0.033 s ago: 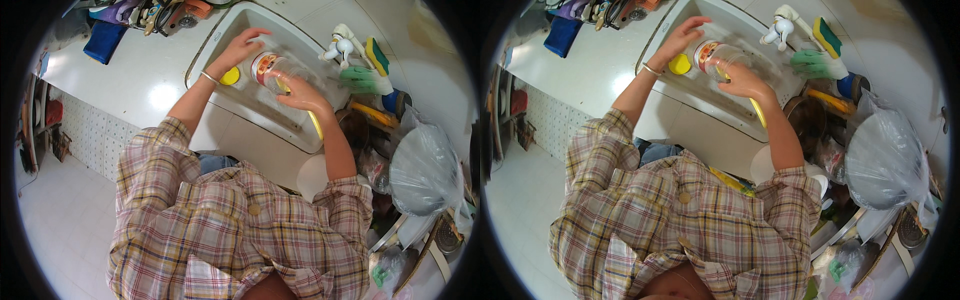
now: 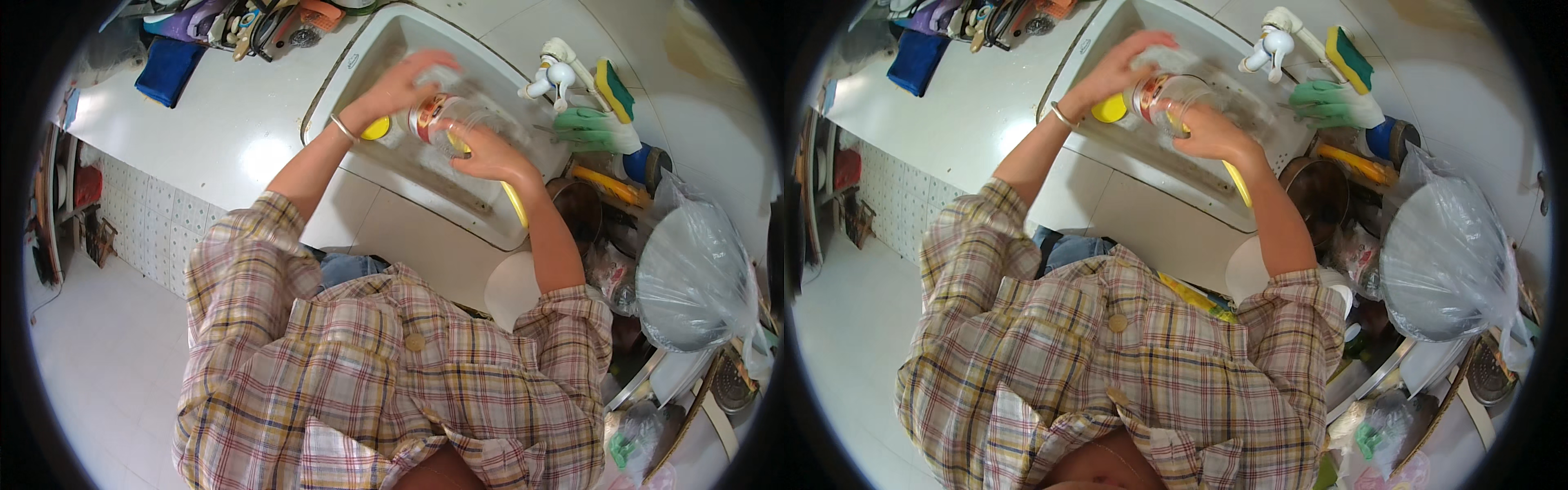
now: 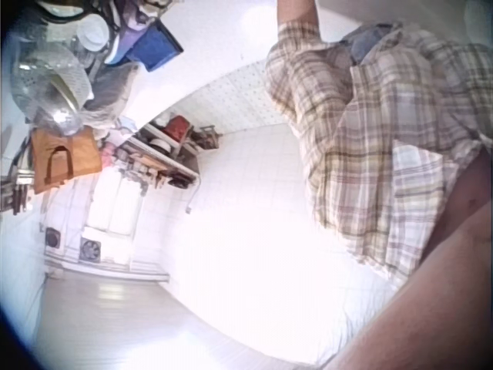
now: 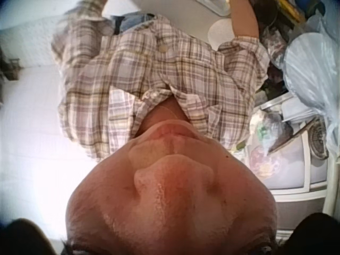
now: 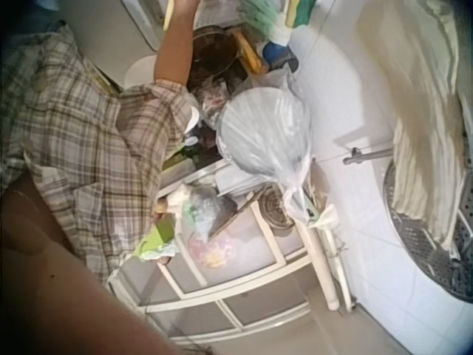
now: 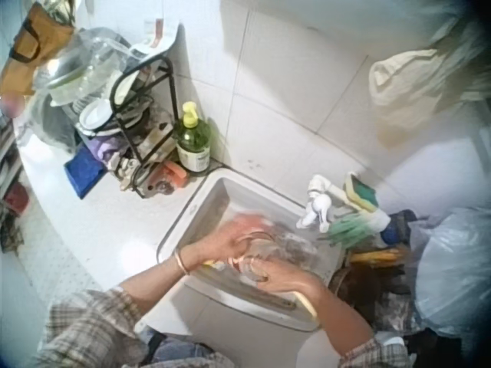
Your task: The person washes various items including plastic containers, a bowl, and a cup using a sponge and soapy water in a kitchen sink, then wipes the counter with a blue cloth.
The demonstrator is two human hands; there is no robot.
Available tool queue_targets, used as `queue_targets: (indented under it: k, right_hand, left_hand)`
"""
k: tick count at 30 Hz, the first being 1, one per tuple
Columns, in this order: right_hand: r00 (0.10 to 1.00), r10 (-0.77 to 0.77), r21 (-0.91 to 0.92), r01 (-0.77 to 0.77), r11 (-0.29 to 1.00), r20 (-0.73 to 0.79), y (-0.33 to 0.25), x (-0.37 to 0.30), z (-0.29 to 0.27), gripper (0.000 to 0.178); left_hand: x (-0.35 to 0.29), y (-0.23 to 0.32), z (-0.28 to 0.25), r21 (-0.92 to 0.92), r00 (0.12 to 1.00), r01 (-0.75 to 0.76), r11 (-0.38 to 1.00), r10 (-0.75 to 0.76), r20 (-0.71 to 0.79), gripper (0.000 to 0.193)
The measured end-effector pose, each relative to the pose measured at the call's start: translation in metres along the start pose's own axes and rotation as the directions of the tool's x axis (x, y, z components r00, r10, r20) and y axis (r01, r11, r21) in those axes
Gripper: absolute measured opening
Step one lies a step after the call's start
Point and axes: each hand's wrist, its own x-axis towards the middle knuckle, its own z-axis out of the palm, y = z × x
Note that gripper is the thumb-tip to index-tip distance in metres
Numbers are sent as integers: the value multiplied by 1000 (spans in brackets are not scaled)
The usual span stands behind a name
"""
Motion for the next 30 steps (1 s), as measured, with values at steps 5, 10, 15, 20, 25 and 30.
queue_targets:
  k: [5,10,15,20,25,30]
  right_hand:
    - [983,34,-28,-30,999,178,28,8,20,48]
    - [996,-36,-32,39,999,82,41,9,40,45]
    - [994,-93,-51,90,995,-55,35,7,46,53]
    - [992,70,54,-76,996,106,36,10,35,63]
    - [993,82,-139,-94,986,-89,30,8,47,42]
    - [860,20,-438,-279,855,-509,-13,-1,70,31]
  left_hand:
    - [-4,29,39,169,791,-274,947,122,600,51]
    - [-17,20,26,246,705,-334,910,69,705,54]
    - [-24,22,31,403,701,-304,863,-84,708,49]
    - [-25,23,34,372,750,-241,896,-72,658,49]
    - [-28,26,35,361,757,-117,925,-152,635,50]
    - [-29,20,29,426,753,-333,841,-35,657,41]
